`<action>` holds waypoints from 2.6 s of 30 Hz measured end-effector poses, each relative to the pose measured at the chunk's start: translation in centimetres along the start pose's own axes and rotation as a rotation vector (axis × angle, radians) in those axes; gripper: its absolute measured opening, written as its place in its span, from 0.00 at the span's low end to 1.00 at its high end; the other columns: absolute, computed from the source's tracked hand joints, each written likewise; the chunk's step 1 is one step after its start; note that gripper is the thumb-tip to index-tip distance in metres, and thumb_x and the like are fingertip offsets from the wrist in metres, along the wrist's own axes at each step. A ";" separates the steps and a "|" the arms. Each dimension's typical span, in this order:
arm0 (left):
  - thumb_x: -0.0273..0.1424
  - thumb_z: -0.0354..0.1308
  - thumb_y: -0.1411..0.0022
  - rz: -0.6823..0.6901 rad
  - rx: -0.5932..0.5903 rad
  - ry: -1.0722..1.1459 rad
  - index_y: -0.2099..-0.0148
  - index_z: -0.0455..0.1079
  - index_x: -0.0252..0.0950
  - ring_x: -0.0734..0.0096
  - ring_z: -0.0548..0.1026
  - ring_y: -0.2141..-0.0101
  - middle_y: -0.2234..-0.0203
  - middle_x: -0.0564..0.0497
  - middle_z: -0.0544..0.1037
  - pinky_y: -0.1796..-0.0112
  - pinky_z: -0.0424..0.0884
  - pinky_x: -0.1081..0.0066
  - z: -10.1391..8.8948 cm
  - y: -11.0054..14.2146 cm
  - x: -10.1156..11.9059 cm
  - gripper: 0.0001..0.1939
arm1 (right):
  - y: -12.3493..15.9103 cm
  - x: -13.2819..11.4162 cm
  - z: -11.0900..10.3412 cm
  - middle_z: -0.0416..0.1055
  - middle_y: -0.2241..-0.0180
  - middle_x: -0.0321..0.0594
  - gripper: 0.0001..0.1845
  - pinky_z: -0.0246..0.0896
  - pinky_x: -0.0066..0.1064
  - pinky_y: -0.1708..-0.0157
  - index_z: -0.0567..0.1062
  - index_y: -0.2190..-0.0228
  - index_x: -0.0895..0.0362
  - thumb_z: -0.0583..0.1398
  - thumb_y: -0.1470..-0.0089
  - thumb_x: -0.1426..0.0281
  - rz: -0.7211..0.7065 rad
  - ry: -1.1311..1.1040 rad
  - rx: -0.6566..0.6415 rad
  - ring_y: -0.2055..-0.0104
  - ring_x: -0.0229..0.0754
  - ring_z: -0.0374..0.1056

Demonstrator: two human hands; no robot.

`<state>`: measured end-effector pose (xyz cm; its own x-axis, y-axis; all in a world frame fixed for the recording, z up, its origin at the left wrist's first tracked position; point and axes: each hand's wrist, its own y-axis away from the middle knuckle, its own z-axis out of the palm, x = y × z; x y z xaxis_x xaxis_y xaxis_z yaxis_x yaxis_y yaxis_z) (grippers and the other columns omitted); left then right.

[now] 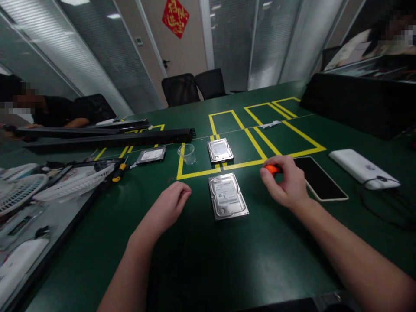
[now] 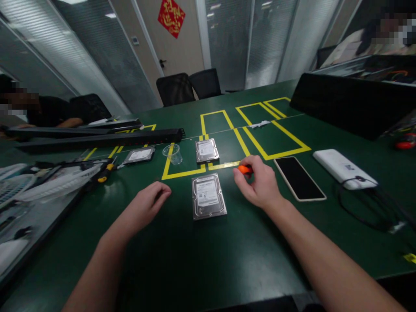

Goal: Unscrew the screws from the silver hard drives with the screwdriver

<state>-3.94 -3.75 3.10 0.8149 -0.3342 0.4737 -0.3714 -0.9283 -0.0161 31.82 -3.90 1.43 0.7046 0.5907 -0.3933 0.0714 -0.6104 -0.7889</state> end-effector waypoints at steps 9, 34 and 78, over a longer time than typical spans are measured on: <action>0.27 0.50 0.21 0.398 -0.171 -0.009 0.52 0.71 0.37 0.61 0.72 0.56 0.56 0.46 0.76 0.53 0.70 0.61 5.9 -0.3 10.6 0.08 | 0.0 -0.3 -0.1 0.70 0.71 0.36 0.07 0.62 0.32 0.72 0.68 0.60 0.53 0.63 0.37 0.67 0.028 -0.038 -0.048 0.73 0.40 0.67; 0.24 0.56 0.25 0.439 -0.153 -0.016 0.58 0.71 0.36 0.62 0.72 0.56 0.59 0.48 0.75 0.56 0.70 0.64 8.1 -1.7 10.9 0.06 | 0.3 -0.6 0.6 0.71 0.69 0.37 0.08 0.64 0.32 0.71 0.67 0.60 0.53 0.62 0.35 0.66 0.008 -0.099 -0.138 0.72 0.40 0.69; 0.20 0.57 0.31 0.340 -0.205 0.159 0.61 0.72 0.36 0.64 0.74 0.61 0.63 0.49 0.79 0.59 0.70 0.66 7.1 -2.7 11.3 0.07 | 0.1 -0.7 0.3 0.70 0.69 0.36 0.08 0.63 0.32 0.72 0.67 0.60 0.52 0.63 0.36 0.66 0.019 -0.105 -0.146 0.73 0.40 0.67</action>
<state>9.44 -6.19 2.25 0.5583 -0.5714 0.6016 -0.7010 -0.7127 -0.0264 31.13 -4.19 1.50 0.6300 0.6256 -0.4601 0.1659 -0.6872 -0.7072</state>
